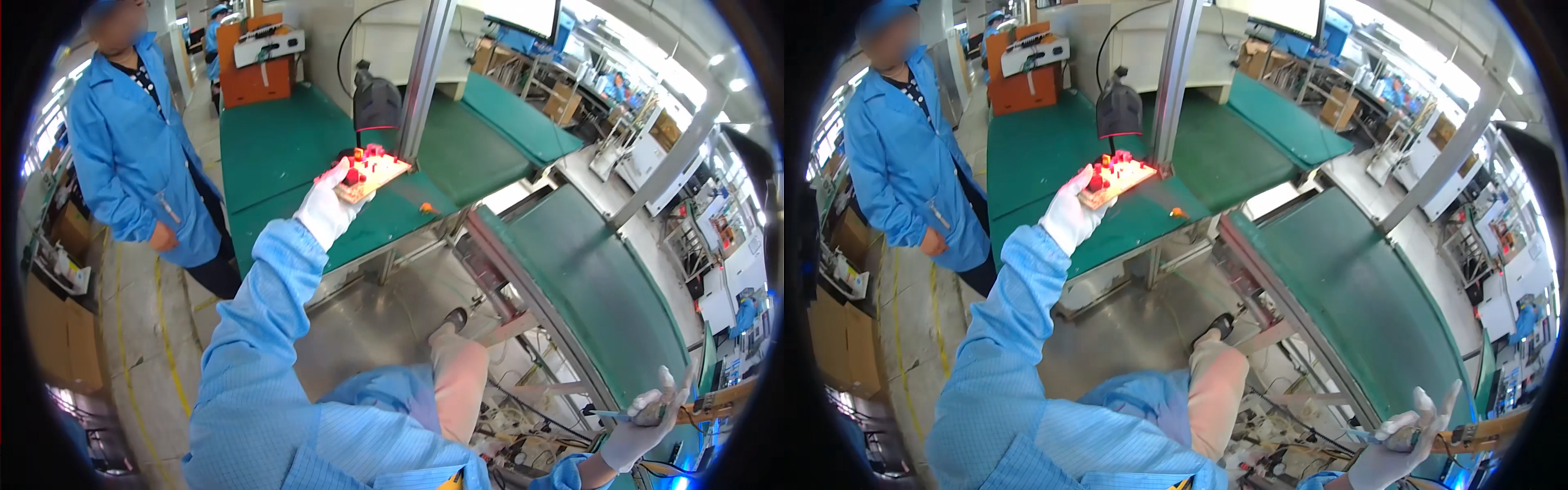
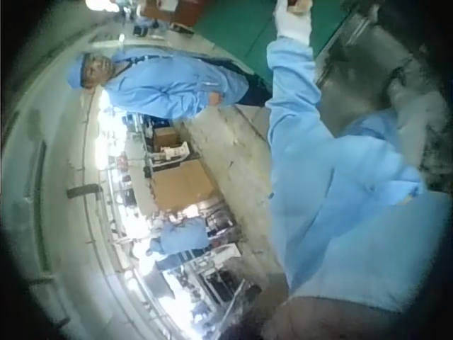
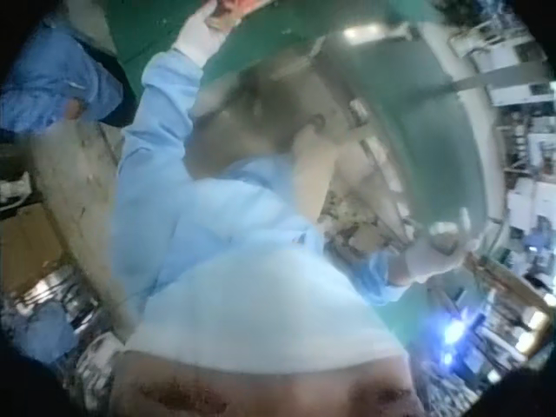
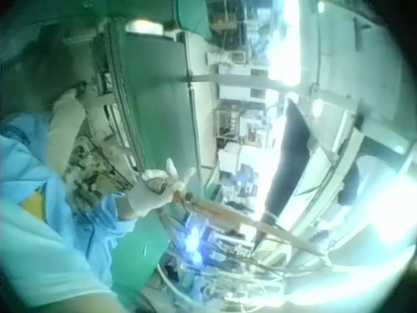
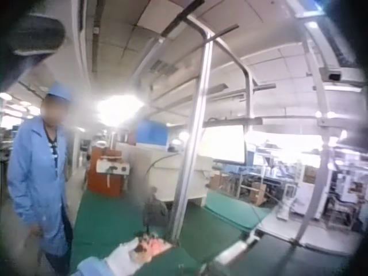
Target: Picking up circuit boards from a conveyor belt, applying a substance using a handheld dispenser, and placing them back on the line.
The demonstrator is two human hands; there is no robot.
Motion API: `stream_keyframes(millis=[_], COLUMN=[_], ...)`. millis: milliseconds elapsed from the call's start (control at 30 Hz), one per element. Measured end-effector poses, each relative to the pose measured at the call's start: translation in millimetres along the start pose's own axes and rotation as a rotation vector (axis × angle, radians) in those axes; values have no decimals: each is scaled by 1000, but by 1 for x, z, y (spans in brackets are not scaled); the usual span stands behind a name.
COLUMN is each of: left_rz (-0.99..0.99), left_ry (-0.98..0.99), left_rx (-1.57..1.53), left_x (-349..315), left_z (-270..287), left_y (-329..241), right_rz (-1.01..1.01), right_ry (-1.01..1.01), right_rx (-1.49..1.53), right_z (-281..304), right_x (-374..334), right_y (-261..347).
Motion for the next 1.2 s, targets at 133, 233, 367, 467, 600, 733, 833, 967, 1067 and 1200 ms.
stream_keyframes(millis=[133, 233, 367, 467, 600, 733, 833, 967, 1067, 1200], left_rz=[133, 374, -563, -236, -1491, -244, 444, 727, 834, 768], left_ry=[-14, 246, 945, 765, 622, 880, 952, 848, 810, 829], left_rx=[17, 225, 1082, 816, 1478, 1233, 435, 520, 406, 281], left_x=[-21, -38, -16, 27, 72, 34, -27, -78, -133, -157], left_z=[-6, -46, -148, -245, -288, -277, -232, -149, -127, -103], left_y=[9, 24, 30, 42, 37, 66, 107, 140, 137, 171], right_rz=[-40, -16, -116, -52, -97, -51, -45, -27, -29, -57], right_ry=[28, 56, -2, -2, 15, 30, 39, 91, 118, 154], right_rx=[43, 21, 106, 87, 53, 3, -4, 14, 43, 85], right_z=[9, 10, -12, -3, -10, 1, 4, 3, 5, 3], right_x=[1, 5, -3, -1, -11, -10, -5, -1, 0, 0], right_y=[3, 1, 15, 8, 15, 15, 16, 10, 11, 15])
Point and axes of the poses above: each hand's wrist, its own x-axis towards the middle knuckle, its own z-axis out of the back of the hand, y = z × x, the point moved 2 cm from there along x, towards the middle knuckle, and after that the axes turned 3 degrees about x, right-handed, at the moved point
